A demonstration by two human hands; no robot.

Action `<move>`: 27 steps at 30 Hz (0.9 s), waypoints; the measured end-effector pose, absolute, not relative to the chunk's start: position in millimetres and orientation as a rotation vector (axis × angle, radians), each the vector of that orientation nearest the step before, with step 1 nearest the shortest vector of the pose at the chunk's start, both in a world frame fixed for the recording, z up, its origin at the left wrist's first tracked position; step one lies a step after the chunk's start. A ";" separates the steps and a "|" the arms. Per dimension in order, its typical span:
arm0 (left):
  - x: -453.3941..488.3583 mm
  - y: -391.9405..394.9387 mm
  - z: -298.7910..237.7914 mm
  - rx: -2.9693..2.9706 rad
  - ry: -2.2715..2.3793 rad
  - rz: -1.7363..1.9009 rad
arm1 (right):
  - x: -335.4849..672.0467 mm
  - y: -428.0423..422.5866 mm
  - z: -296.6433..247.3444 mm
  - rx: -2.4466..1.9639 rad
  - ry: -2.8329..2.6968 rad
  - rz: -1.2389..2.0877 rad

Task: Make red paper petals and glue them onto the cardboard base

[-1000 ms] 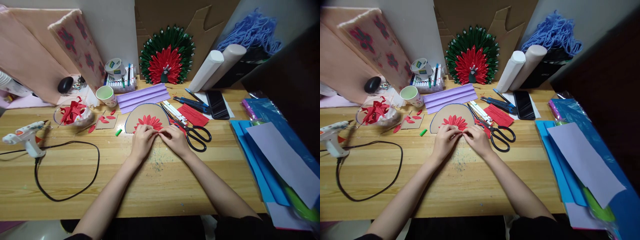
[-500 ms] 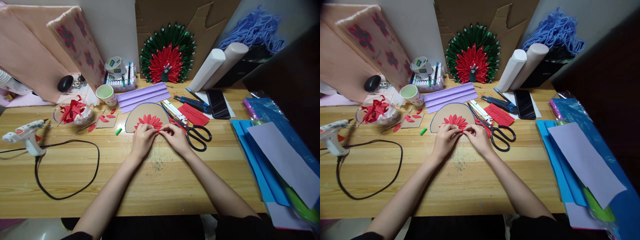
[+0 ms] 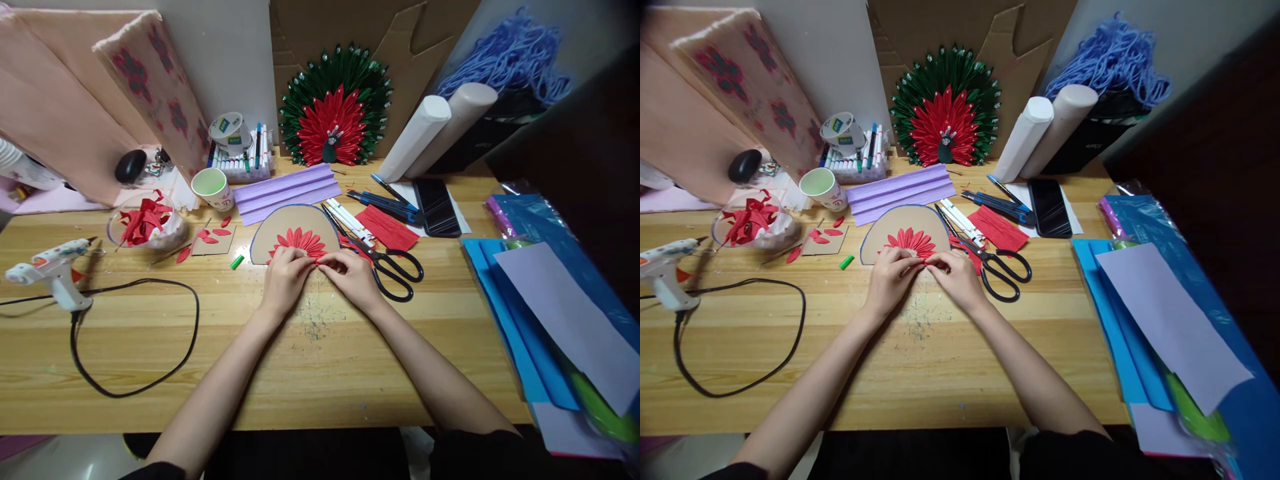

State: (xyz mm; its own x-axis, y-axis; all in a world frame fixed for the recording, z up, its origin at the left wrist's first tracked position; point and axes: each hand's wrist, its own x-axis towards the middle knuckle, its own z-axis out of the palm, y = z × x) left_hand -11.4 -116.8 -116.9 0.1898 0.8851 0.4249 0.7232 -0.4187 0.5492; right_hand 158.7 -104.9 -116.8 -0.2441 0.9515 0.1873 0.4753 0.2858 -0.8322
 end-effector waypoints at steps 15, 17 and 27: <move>-22.8 -121.6 -110.1 2.140 1.653 1.086 | 156.5 -105.7 -115.0 -1.321 -1.784 0.888; -27.0 -122.3 -108.5 2.089 1.693 1.091 | 156.6 -106.1 -116.1 -1.322 -1.779 0.890; -26.0 -117.2 -107.2 2.111 1.604 1.021 | 155.2 -107.0 -118.2 -1.316 -1.779 0.861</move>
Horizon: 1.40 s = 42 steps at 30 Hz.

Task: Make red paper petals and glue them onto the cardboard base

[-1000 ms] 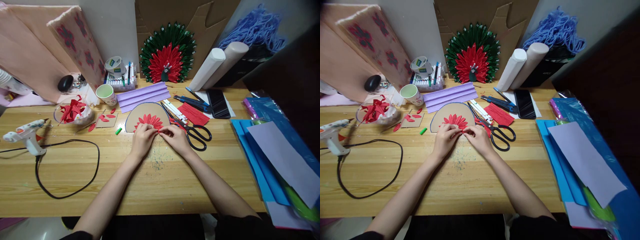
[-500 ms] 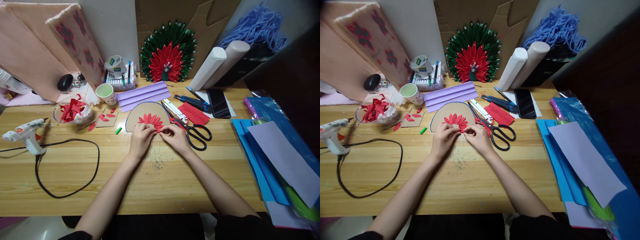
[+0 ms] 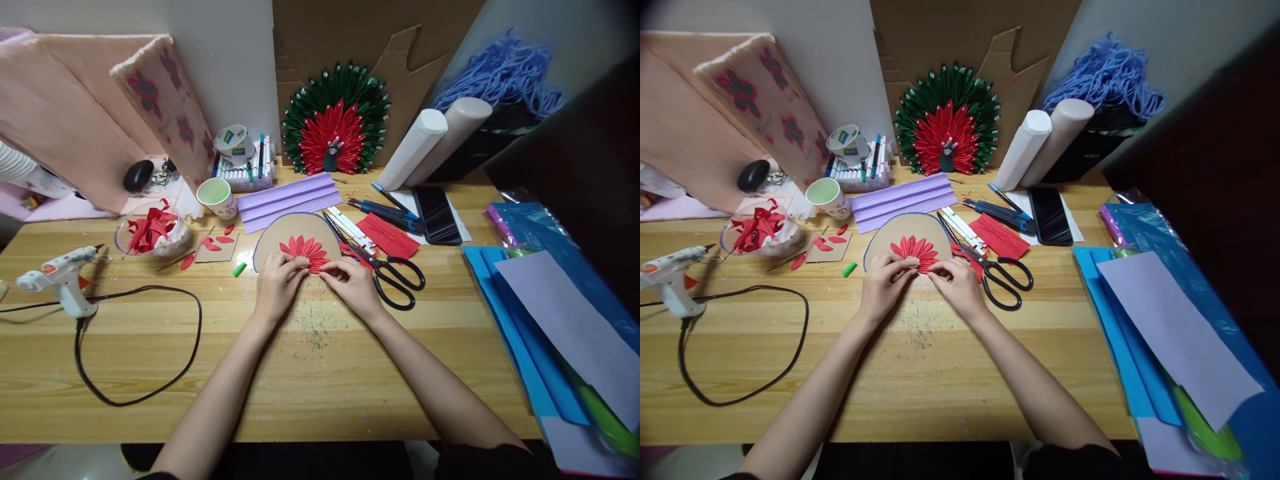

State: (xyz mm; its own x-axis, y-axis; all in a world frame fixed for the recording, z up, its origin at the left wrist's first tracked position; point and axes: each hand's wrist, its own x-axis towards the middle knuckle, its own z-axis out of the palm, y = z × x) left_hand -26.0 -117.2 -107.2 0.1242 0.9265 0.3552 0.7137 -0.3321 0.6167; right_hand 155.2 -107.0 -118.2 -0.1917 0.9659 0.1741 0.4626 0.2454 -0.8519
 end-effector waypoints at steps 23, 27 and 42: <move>-19.1 -119.6 -110.5 2.156 1.608 0.878 | 155.4 -106.5 -117.1 -1.299 -1.829 0.821; -18.5 -119.9 -109.3 2.143 1.617 0.910 | 155.1 -107.2 -114.7 -1.292 -1.855 0.793; -22.9 -121.4 -106.0 1.861 1.879 1.010 | 141.8 -84.1 -88.2 -1.243 -2.276 0.527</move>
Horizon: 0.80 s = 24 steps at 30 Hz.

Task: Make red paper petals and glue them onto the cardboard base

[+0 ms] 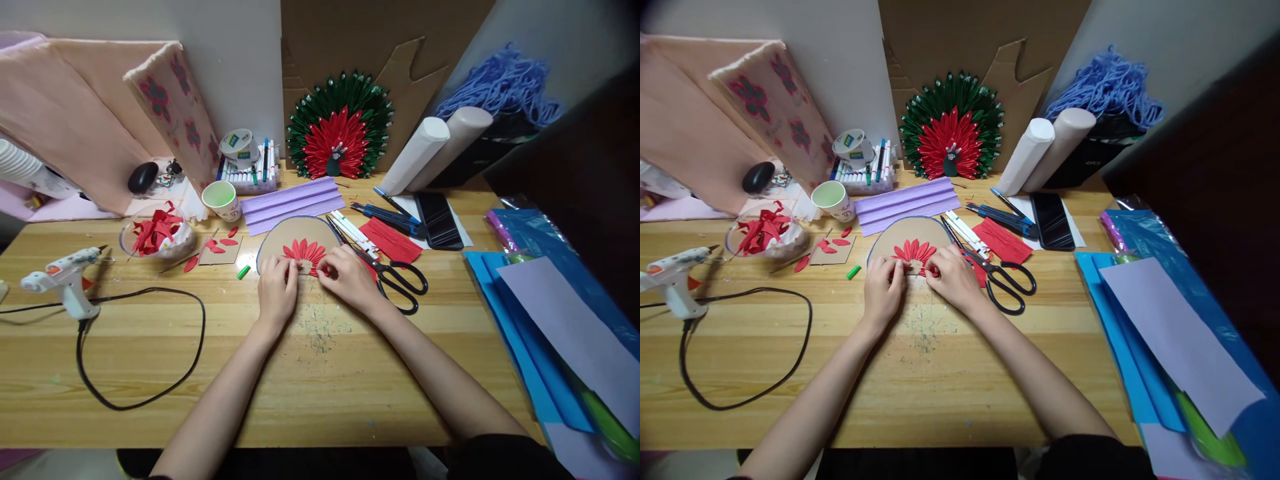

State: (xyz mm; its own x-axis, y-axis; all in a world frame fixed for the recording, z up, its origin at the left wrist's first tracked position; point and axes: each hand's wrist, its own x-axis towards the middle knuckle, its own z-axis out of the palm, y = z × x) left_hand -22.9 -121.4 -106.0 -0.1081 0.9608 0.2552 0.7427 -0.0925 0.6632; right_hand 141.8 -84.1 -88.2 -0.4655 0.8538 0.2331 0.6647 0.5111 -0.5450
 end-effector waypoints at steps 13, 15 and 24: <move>-23.1 -122.6 -104.7 1.828 1.849 0.968 | 136.3 -80.1 -88.3 -1.306 -2.354 0.488; -23.2 -122.3 -105.1 1.828 1.852 0.966 | 135.6 -79.3 -88.3 -1.307 -2.373 0.480; -23.3 -122.3 -105.8 1.860 1.836 0.965 | 133.9 -75.0 -87.0 -1.307 -2.400 0.522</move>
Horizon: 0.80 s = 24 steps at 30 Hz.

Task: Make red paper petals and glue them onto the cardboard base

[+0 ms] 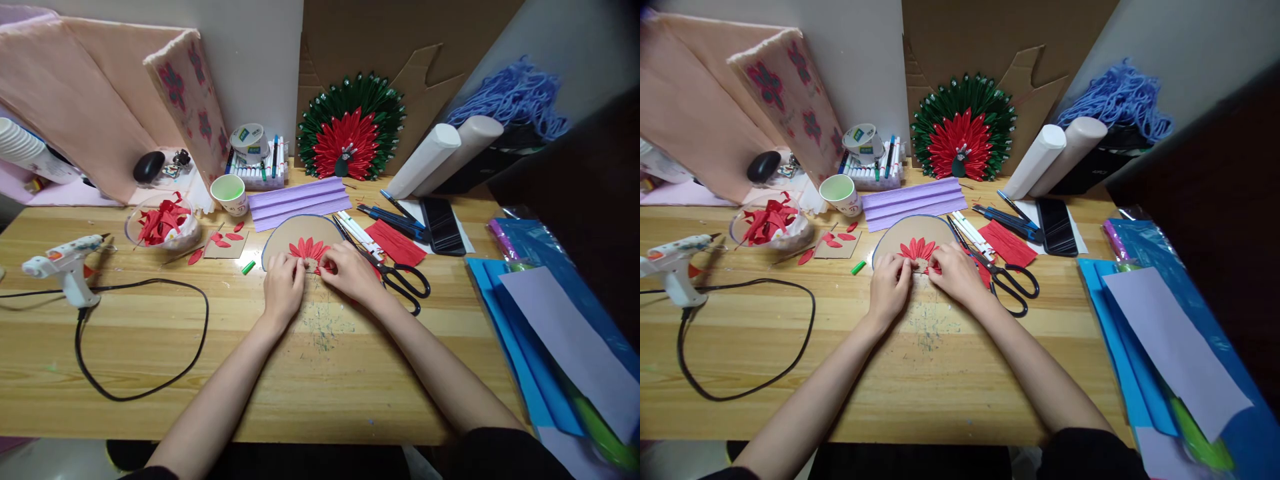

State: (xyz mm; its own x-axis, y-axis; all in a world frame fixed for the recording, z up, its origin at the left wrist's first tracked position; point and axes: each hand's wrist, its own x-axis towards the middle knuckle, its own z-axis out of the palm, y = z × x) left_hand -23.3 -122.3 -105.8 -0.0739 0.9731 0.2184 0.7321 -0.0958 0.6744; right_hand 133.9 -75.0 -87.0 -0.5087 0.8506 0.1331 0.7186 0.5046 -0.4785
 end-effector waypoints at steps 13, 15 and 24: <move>-23.2 -122.9 -106.2 1.859 1.837 0.975 | 130.6 -80.1 -91.8 -1.405 -2.318 0.462; -23.2 -123.1 -106.2 1.856 1.836 0.976 | 130.6 -78.9 -90.7 -1.407 -2.331 0.474; -23.3 -122.8 -106.5 1.861 1.828 0.994 | 129.9 -70.3 -79.6 -1.341 -2.501 0.443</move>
State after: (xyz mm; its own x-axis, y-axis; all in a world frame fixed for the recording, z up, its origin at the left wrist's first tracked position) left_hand -23.3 -122.8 -106.5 -0.0772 0.9688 0.2354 0.7244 -0.1078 0.6809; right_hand 129.9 -70.3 -79.6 -0.5359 0.8394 0.0901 0.7575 0.5252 -0.3878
